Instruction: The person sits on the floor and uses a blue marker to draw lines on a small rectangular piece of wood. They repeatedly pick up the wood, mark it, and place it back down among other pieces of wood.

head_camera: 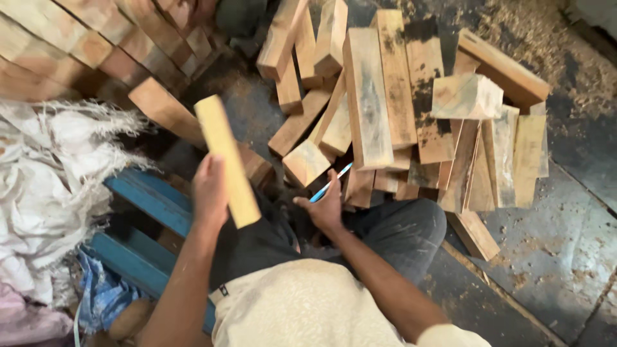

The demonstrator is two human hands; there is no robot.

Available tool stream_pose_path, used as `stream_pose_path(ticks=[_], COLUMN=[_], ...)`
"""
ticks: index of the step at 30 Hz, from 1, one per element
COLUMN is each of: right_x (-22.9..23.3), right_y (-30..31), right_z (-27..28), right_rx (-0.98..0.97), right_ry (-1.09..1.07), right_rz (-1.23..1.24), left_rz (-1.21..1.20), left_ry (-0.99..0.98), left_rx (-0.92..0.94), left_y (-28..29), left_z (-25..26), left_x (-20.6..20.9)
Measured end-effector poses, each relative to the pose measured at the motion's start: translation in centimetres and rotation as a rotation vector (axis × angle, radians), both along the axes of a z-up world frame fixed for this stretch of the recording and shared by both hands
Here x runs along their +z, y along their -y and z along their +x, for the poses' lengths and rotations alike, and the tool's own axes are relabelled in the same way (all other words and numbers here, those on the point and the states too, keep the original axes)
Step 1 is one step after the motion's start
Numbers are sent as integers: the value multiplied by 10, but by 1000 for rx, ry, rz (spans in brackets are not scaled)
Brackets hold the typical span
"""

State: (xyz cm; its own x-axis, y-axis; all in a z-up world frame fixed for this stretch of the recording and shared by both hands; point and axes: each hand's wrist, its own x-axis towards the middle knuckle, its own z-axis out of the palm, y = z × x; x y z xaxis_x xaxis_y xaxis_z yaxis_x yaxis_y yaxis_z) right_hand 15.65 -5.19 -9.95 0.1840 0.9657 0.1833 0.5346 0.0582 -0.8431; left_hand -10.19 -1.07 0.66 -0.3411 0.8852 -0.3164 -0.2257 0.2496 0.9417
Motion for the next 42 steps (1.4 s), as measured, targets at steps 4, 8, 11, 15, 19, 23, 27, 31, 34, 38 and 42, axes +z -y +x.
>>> stream_pose_path(ticks=[4,8,11,15,19,23,27,31,34,38,42], right_x=[-38,-73,-54,30,100,166,206,200,165,122,85], right_y=[-24,-49,-62,-80,-158,-231,-279,-317,-322,-281,-290], right_z=[-21,-32,-37,-29,1,40,70,96,87,84,33], right_rx=[6,-24,-35,116,309,263,210,33,1,-111,16], right_ry=[-158,76,86,-234,-448,-876,-316,597,916,1005,1117], right_rz=[-156,32,-179,-253,-610,-788,-729,-663,-563,-300,-115], left_rz=[9,-133,-132,-99,8,44,46,19,80,-15,-104], left_ry=[-6,-41,0,74,107,196,156,214,37,-278,-3], left_rx=[66,162,173,173,97,93,81,93,123,249,377], left_y=[56,105,110,98,78,67,65,60,59,52,35], left_z=[-39,-48,-53,-54,-46,-29,-34,-41,-46,-38,-33], left_x=[14,17,16,8,1,3,-3,-23,-41,-55,-57])
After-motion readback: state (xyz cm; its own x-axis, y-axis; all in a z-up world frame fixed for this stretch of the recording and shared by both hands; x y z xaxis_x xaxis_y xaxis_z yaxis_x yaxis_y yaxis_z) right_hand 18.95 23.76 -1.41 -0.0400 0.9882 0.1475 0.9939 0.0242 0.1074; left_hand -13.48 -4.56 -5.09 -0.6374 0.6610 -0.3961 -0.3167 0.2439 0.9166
